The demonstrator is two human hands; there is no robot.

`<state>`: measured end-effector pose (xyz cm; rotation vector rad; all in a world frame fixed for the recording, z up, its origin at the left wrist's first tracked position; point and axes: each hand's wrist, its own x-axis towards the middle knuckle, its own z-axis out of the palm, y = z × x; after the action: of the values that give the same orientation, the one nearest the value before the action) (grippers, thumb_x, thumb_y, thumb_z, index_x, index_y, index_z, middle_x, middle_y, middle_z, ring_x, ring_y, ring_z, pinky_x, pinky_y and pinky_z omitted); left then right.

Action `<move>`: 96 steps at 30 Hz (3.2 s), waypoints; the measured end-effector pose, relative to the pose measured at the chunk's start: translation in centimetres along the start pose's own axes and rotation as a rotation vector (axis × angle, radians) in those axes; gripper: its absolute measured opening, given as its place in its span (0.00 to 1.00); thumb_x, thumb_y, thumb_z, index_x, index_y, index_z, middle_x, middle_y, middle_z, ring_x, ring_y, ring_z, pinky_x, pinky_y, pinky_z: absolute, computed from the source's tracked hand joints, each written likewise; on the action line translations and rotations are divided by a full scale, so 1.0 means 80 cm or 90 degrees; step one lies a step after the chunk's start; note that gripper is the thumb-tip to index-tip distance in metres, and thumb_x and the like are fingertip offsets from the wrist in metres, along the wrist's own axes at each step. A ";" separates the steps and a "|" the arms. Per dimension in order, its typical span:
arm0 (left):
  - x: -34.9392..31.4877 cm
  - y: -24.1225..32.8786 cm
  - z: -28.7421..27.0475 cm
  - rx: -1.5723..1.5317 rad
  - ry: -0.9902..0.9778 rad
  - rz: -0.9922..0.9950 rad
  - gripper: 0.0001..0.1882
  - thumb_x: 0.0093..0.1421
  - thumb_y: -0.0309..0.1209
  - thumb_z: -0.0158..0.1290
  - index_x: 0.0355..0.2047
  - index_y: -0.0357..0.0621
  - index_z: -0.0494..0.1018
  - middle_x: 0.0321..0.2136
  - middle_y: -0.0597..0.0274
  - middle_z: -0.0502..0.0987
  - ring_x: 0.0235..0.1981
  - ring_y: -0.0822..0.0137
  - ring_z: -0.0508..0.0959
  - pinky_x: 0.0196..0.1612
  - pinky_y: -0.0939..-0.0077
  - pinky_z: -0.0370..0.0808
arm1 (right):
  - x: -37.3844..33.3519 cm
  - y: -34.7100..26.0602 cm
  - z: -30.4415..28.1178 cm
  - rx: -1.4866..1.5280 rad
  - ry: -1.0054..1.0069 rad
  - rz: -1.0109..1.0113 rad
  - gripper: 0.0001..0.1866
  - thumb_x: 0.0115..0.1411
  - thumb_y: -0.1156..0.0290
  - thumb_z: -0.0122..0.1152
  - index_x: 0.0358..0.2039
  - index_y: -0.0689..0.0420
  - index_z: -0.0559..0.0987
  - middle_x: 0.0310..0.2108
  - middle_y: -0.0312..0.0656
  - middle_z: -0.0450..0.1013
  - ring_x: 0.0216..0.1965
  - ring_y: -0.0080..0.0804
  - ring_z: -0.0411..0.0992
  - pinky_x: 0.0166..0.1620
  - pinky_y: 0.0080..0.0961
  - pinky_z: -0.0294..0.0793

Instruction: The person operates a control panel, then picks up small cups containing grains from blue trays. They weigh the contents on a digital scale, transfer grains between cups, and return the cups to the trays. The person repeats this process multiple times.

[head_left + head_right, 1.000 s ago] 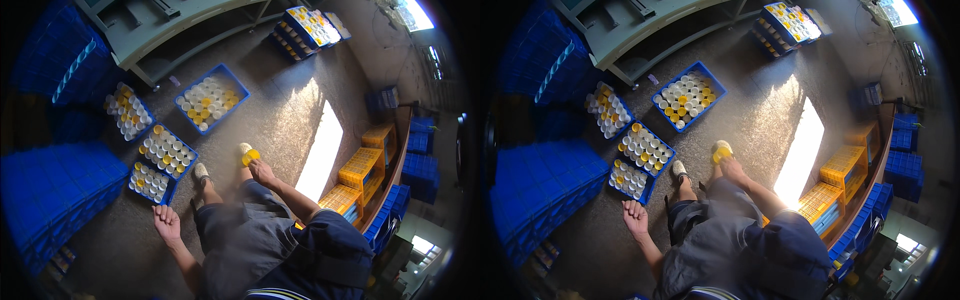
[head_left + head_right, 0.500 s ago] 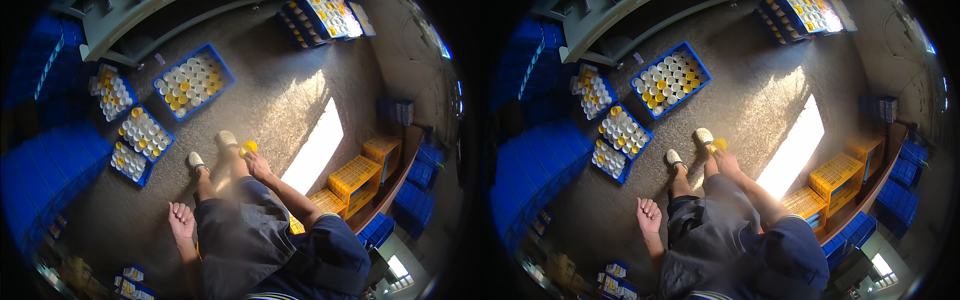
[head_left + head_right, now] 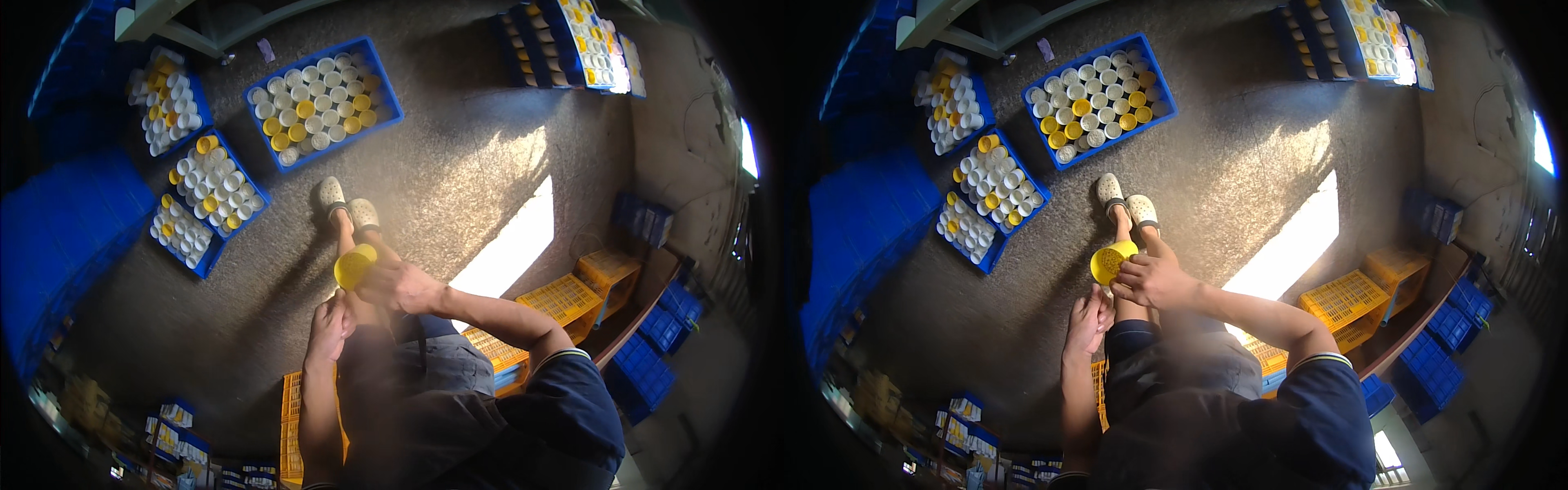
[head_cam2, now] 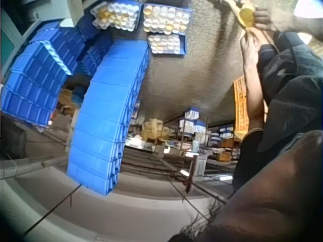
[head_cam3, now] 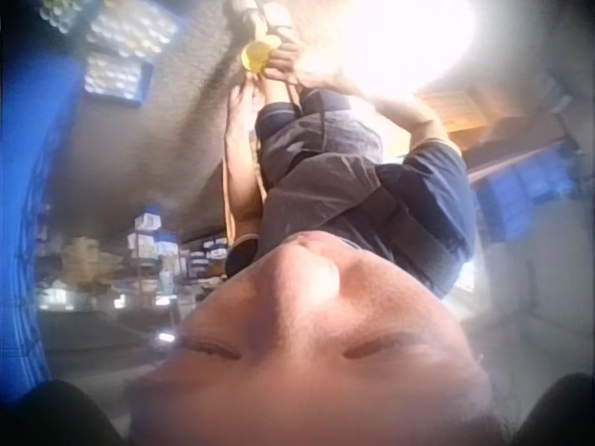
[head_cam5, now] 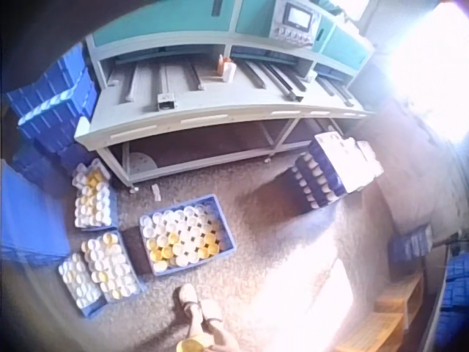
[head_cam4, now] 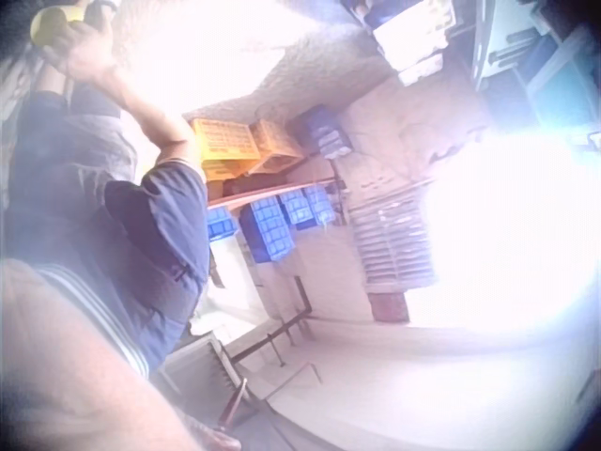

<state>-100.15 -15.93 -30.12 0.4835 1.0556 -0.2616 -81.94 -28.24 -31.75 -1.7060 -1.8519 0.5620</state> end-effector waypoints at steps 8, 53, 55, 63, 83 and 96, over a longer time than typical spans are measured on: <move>0.029 0.027 -0.025 -0.011 0.017 0.013 0.19 0.74 0.41 0.40 0.27 0.47 0.66 0.15 0.75 0.61 0.12 0.84 0.55 0.14 0.86 0.51 | 0.059 0.032 0.001 0.058 -0.080 -0.066 0.20 0.48 0.67 0.59 0.43 0.57 0.81 0.34 0.36 0.76 0.46 0.35 0.71 0.50 0.28 0.74; 0.060 0.003 0.058 -0.174 0.322 -0.014 0.21 0.70 0.38 0.45 0.18 0.50 0.57 0.13 0.72 0.55 0.13 0.79 0.55 0.17 0.82 0.49 | 0.054 0.301 0.039 -0.003 -0.469 0.575 0.31 0.63 0.55 0.50 0.64 0.56 0.63 0.44 0.49 0.77 0.46 0.45 0.76 0.47 0.40 0.75; 0.061 0.000 0.054 -0.187 0.315 0.007 0.22 0.72 0.39 0.43 0.19 0.50 0.57 0.14 0.73 0.55 0.13 0.79 0.54 0.17 0.81 0.50 | 0.041 0.310 0.068 -0.008 -0.366 0.529 0.19 0.60 0.63 0.53 0.51 0.53 0.77 0.50 0.48 0.75 0.52 0.46 0.72 0.50 0.42 0.75; 0.099 -0.036 0.024 -0.259 0.435 0.016 0.24 0.70 0.33 0.42 0.15 0.51 0.53 0.11 0.72 0.51 0.11 0.75 0.52 0.16 0.77 0.48 | 0.029 0.546 0.281 -0.031 -0.133 0.461 0.19 0.62 0.73 0.46 0.53 0.58 0.74 0.55 0.50 0.71 0.57 0.49 0.68 0.55 0.39 0.73; 0.158 -0.103 -0.033 -0.397 0.440 -0.031 0.25 0.71 0.37 0.45 0.14 0.49 0.56 0.10 0.73 0.54 0.10 0.77 0.55 0.15 0.80 0.50 | 0.055 0.679 0.391 -0.124 -0.243 0.701 0.15 0.54 0.60 0.65 0.39 0.53 0.83 0.39 0.49 0.80 0.43 0.47 0.77 0.47 0.41 0.76; 0.161 -0.088 -0.037 -0.333 0.412 -0.022 0.25 0.71 0.38 0.44 0.15 0.50 0.57 0.10 0.72 0.54 0.10 0.77 0.54 0.15 0.80 0.50 | 0.051 0.667 0.356 -0.211 -0.362 0.603 0.15 0.62 0.58 0.51 0.37 0.53 0.82 0.36 0.48 0.80 0.41 0.46 0.79 0.45 0.39 0.78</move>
<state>-99.34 -20.23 -44.42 0.0639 1.6996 0.1612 -59.99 -16.77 -87.04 -2.8771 -1.3918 1.2586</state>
